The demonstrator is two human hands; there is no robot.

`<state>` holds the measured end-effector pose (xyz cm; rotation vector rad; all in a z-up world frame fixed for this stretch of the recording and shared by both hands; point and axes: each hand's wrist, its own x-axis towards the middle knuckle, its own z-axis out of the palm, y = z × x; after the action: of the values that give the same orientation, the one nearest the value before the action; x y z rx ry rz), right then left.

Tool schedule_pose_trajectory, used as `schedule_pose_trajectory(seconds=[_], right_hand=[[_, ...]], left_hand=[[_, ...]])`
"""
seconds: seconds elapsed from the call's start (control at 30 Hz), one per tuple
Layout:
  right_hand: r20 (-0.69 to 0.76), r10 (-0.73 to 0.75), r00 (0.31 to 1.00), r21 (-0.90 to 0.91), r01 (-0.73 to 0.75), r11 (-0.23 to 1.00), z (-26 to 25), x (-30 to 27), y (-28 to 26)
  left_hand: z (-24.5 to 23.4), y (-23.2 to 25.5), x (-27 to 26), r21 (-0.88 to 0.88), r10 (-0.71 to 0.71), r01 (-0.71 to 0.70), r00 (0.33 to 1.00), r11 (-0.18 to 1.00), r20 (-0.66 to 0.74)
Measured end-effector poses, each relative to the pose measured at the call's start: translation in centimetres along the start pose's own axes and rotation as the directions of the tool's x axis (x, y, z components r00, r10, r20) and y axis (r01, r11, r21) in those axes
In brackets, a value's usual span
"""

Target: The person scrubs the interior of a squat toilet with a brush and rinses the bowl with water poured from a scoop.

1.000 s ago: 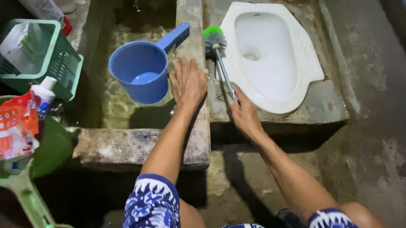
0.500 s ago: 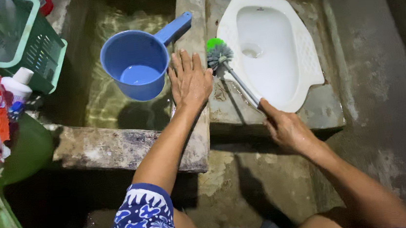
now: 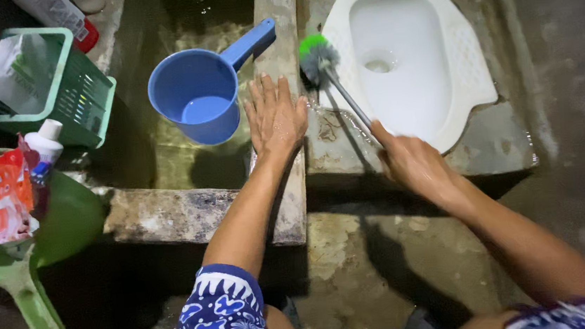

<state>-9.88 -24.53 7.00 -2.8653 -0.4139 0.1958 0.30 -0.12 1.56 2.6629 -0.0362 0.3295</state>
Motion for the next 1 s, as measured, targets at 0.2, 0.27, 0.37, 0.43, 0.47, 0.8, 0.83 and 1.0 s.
schedule_pose_trajectory(seconds=[0.2,0.27,0.37,0.43,0.47,0.8,0.83,1.0], right_hand=[[-0.137,-0.18,0.974,-0.062,0.173,0.983,-1.1,-4.1,2.9],[-0.146,-0.103,0.984,0.001,0.104,0.995,-0.3,-0.5,4.0],[-0.157,-0.065,0.985,0.018,0.069,0.997,0.7,3.9,4.8],[-0.288,-0.177,0.941,0.019,0.191,0.981,1.2,5.1,4.9],[-0.355,-0.218,0.909,0.014,0.239,0.971,1.3,5.1,4.9],[-0.195,-0.178,0.964,0.192,0.216,0.957,-0.3,-4.6,5.0],[-0.218,-0.18,0.959,0.195,0.223,0.955,0.1,-3.6,5.0],[-0.231,-0.087,0.969,0.34,0.164,0.926,2.8,3.1,5.7]], left_hand=[[0.3,-0.3,0.3,0.025,0.014,-0.015,1.0,1.0,0.011],[0.8,-0.3,0.5,0.033,0.026,-0.025,0.999,0.999,-0.023],[1.0,-0.3,0.7,0.035,0.003,-0.001,0.999,0.999,-0.041],[0.8,-0.7,0.3,0.049,-0.005,0.008,0.999,0.999,-0.044],[0.7,-0.6,0.4,0.064,0.01,-0.007,0.999,0.998,-0.05],[-0.7,0.5,0.0,0.165,0.124,-0.105,0.987,0.981,-0.105],[-0.8,0.7,-0.1,0.165,0.117,-0.101,0.989,0.981,-0.092],[-1.1,0.9,-0.1,0.19,0.118,-0.101,0.989,0.977,-0.083]])
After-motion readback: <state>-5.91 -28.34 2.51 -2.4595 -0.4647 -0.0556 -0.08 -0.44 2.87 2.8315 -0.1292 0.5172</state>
